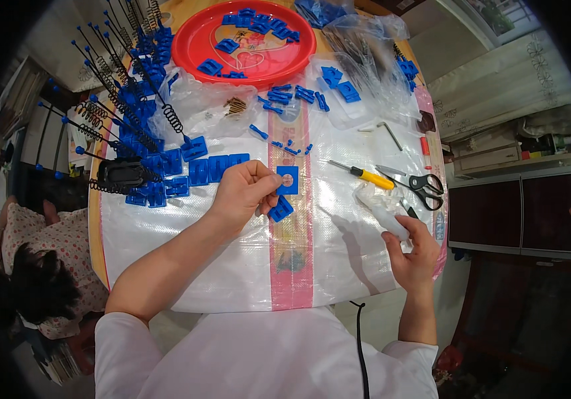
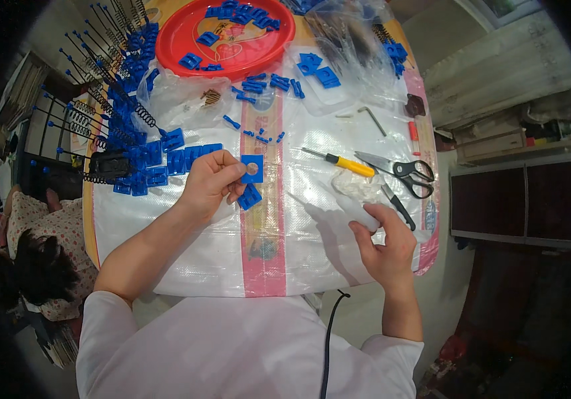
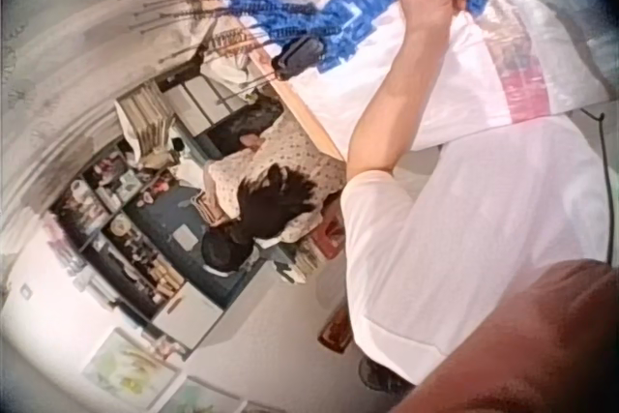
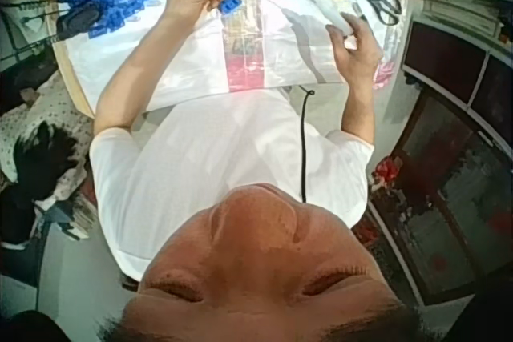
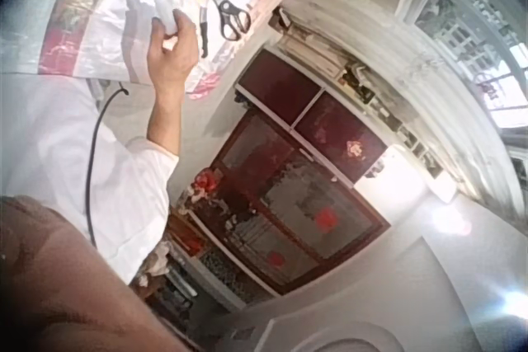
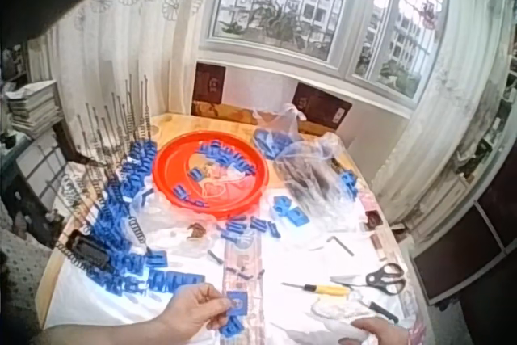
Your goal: Assembling blue plastic housing components for light fixtures at a workstation.
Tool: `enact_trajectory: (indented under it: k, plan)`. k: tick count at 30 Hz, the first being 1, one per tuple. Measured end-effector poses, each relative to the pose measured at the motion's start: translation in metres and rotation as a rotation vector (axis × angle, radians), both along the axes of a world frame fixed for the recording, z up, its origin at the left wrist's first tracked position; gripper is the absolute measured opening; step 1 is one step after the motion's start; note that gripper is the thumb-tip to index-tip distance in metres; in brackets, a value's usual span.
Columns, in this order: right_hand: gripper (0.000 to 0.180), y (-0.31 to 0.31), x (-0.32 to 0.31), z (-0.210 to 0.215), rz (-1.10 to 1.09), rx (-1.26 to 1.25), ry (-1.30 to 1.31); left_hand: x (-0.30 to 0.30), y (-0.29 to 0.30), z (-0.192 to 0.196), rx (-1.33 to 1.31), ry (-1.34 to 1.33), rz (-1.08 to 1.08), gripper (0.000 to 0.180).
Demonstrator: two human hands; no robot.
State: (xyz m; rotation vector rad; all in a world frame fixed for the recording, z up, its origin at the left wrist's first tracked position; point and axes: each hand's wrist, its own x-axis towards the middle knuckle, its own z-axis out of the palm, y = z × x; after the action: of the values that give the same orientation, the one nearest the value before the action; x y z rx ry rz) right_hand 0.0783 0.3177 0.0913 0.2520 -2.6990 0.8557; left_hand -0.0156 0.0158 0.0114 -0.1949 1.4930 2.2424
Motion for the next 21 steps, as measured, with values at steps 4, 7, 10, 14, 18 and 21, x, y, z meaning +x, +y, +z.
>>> enact_trajectory:
  k: [4,7,10,14,18,21]
  plan:
    - [0.029,-0.0012,-0.0001,0.0082,0.038,0.013,0.018,0.0005,0.0003,0.0024,-0.015,0.004,-0.007,0.012]
    - [0.027,-0.0018,0.0003,0.0083,0.069,0.016,0.038,0.0001,-0.0005,0.0023,-0.007,-0.009,-0.011,0.011]
    - [0.024,-0.0027,-0.0001,0.0077,0.107,0.009,0.074,-0.0005,-0.0022,0.0017,0.023,-0.008,-0.024,0.011]
    - [0.022,-0.0032,-0.0034,0.0069,0.177,-0.004,0.130,-0.0012,-0.0018,0.0013,0.012,-0.014,-0.018,0.011]
    - [0.022,-0.0071,-0.0051,0.0081,0.199,0.016,0.151,-0.0006,0.0001,0.0050,0.018,-0.016,-0.007,0.014]
    - [0.021,-0.0067,-0.0065,0.0045,0.202,0.022,0.171,-0.0006,0.0006,0.0051,0.044,-0.002,-0.004,0.016]
